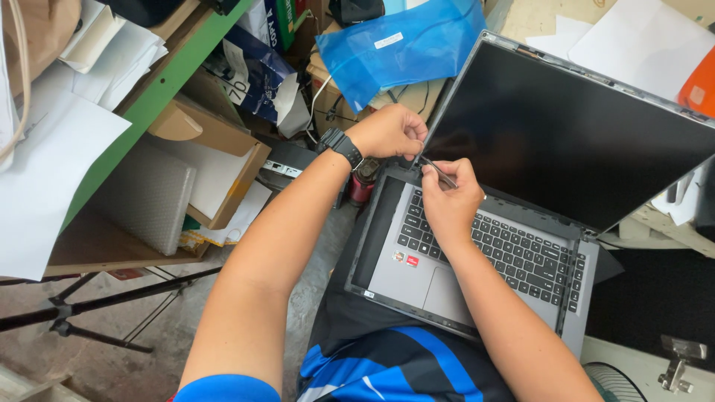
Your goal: Repairing a laptop by prying off the screen bezel, manipulating internal components with tweezers, and snapping the bezel back into place.
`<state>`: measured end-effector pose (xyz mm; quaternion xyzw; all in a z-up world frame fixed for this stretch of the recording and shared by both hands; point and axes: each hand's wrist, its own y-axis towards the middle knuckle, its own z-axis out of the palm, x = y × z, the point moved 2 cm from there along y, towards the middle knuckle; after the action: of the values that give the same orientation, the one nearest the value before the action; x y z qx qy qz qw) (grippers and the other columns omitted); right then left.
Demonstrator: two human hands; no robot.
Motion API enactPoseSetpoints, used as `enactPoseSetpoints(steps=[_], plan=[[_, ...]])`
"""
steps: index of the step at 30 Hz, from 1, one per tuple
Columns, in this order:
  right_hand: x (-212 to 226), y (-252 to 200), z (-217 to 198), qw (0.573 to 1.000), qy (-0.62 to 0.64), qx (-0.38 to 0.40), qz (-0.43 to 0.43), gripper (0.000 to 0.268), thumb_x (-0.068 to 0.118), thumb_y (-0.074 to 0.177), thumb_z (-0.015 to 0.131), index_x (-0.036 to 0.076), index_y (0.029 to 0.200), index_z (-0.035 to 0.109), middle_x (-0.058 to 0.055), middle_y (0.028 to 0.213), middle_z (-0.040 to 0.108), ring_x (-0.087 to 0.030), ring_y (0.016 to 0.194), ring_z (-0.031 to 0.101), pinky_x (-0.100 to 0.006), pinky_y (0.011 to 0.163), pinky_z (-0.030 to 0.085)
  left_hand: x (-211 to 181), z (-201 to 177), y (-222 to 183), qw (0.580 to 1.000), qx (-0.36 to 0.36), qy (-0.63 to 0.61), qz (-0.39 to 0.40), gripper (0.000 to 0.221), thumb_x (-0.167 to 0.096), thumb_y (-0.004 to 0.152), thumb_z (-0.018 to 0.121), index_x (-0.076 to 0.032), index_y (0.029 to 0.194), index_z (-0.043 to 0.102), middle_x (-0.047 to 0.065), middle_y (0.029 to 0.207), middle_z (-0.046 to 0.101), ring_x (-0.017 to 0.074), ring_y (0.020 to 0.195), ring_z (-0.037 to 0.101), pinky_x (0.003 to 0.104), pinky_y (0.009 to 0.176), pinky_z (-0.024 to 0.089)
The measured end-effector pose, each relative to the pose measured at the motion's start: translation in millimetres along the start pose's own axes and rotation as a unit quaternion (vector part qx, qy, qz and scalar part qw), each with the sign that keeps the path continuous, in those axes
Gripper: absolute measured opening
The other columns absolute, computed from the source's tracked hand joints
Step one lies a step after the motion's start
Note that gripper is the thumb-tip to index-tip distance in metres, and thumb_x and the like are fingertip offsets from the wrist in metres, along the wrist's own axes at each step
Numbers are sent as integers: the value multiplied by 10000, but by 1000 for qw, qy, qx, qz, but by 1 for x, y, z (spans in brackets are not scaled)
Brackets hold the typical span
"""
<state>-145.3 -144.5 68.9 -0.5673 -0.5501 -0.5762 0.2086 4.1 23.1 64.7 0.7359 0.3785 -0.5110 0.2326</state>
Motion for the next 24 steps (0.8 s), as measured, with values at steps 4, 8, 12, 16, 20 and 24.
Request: enactPoseSetpoints(steps=[4, 8, 12, 16, 20, 24], plan=[[4, 0, 0, 1000, -9, -3, 8, 132, -61, 1000, 848, -44, 1007, 717, -281, 1029, 854, -370, 898, 878, -374, 693, 729, 1, 0, 0, 1000, 1, -5, 4, 113, -173, 856, 823, -161, 961, 863, -1, 765, 859, 78, 639, 802, 198, 636, 606], [4, 0, -2, 1000, -4, -6, 20, 121, -66, 997, 846, -40, 1011, 729, -287, 1029, 850, -392, 894, 876, -384, 682, 735, 1, 0, 1, 1000, 2, -5, 4, 112, -169, 850, 825, -155, 955, 861, 6, 761, 862, 83, 637, 808, 197, 632, 613], [3, -1, -1, 1000, -6, -9, 18, 130, -56, 995, 858, -35, 998, 730, -276, 1018, 853, -384, 894, 877, -379, 683, 731, 3, 1, 1, 1000, 1, -12, 6, 109, -152, 851, 826, -142, 953, 863, 22, 774, 866, 98, 654, 828, 207, 639, 630], [7, 0, -1, 1000, -16, -9, 24, 128, -46, 990, 862, -24, 995, 736, -262, 998, 858, -375, 876, 877, -377, 681, 727, -3, 0, -1, 1000, -2, -4, -3, 121, -169, 849, 824, -151, 960, 869, 10, 769, 865, 98, 658, 824, 210, 645, 631], [7, 0, 0, 1000, -19, -11, 22, 128, -43, 988, 860, -21, 996, 733, -260, 998, 860, -374, 871, 877, -377, 670, 720, -7, -1, -4, 1000, 1, -6, -6, 134, -163, 848, 821, -139, 967, 877, 24, 783, 871, 110, 674, 837, 217, 663, 648], [11, 0, 0, 999, -15, -11, 29, 121, -47, 992, 855, -16, 985, 738, -258, 985, 863, -363, 873, 880, -380, 672, 719, -5, 0, -3, 1000, -5, -3, -8, 137, -171, 834, 821, -163, 957, 882, 9, 754, 863, 100, 659, 827, 219, 653, 650]])
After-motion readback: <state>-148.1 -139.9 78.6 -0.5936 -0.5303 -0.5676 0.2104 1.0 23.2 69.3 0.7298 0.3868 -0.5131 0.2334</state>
